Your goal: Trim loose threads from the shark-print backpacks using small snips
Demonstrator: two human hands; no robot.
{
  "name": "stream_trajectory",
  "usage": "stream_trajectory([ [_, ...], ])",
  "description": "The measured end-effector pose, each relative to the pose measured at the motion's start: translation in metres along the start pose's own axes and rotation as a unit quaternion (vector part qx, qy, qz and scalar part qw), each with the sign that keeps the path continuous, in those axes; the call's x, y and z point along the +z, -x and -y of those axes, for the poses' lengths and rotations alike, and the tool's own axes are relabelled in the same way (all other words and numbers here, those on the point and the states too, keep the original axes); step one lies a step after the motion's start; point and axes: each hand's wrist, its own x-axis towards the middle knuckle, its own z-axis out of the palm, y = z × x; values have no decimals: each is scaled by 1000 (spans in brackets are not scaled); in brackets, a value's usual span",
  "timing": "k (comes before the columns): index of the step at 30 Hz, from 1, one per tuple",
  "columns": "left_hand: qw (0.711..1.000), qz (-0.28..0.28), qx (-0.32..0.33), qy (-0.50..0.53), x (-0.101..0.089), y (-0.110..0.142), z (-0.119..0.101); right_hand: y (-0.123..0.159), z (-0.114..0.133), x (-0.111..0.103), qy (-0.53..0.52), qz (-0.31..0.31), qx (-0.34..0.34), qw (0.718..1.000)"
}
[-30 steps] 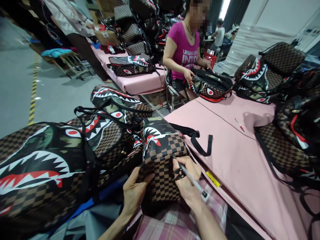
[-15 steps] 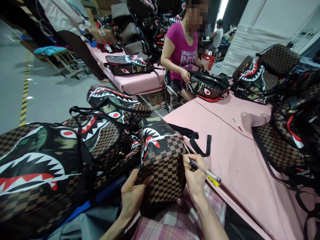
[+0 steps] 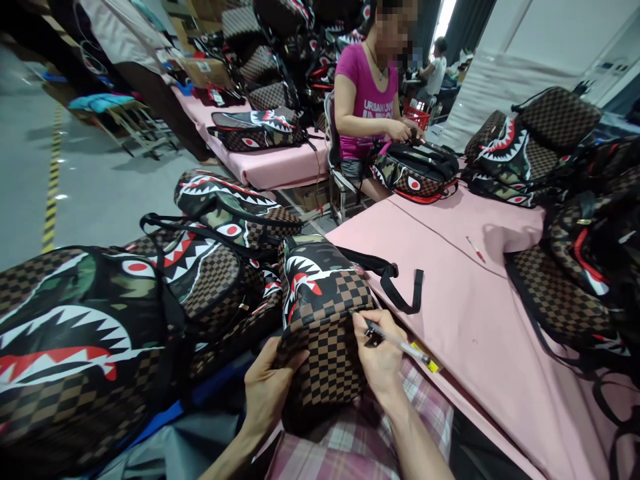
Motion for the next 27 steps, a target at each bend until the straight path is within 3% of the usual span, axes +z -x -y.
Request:
stream_trajectory([
  [4,1000,0,15,-4,0,0,2,0,-1,0,-21,-29,27,999],
  [8,1000,2,12,-6,-1,0,2,-2,-2,1,-24,-1,9,1000],
  [13,1000,5,26,-10,0,0,2,-4,-4,1,-40,-38,53,997],
  [17,1000,7,24,-11,0,1,2,-3,-4,0,-40,4,19,999],
  [21,1000,15,17,-3,0,-1,3,-4,-4,0,-23,-32,33,999],
  [27,1000,7,-12,24,0,3,3,10,10,11,-13,63,-35,997],
])
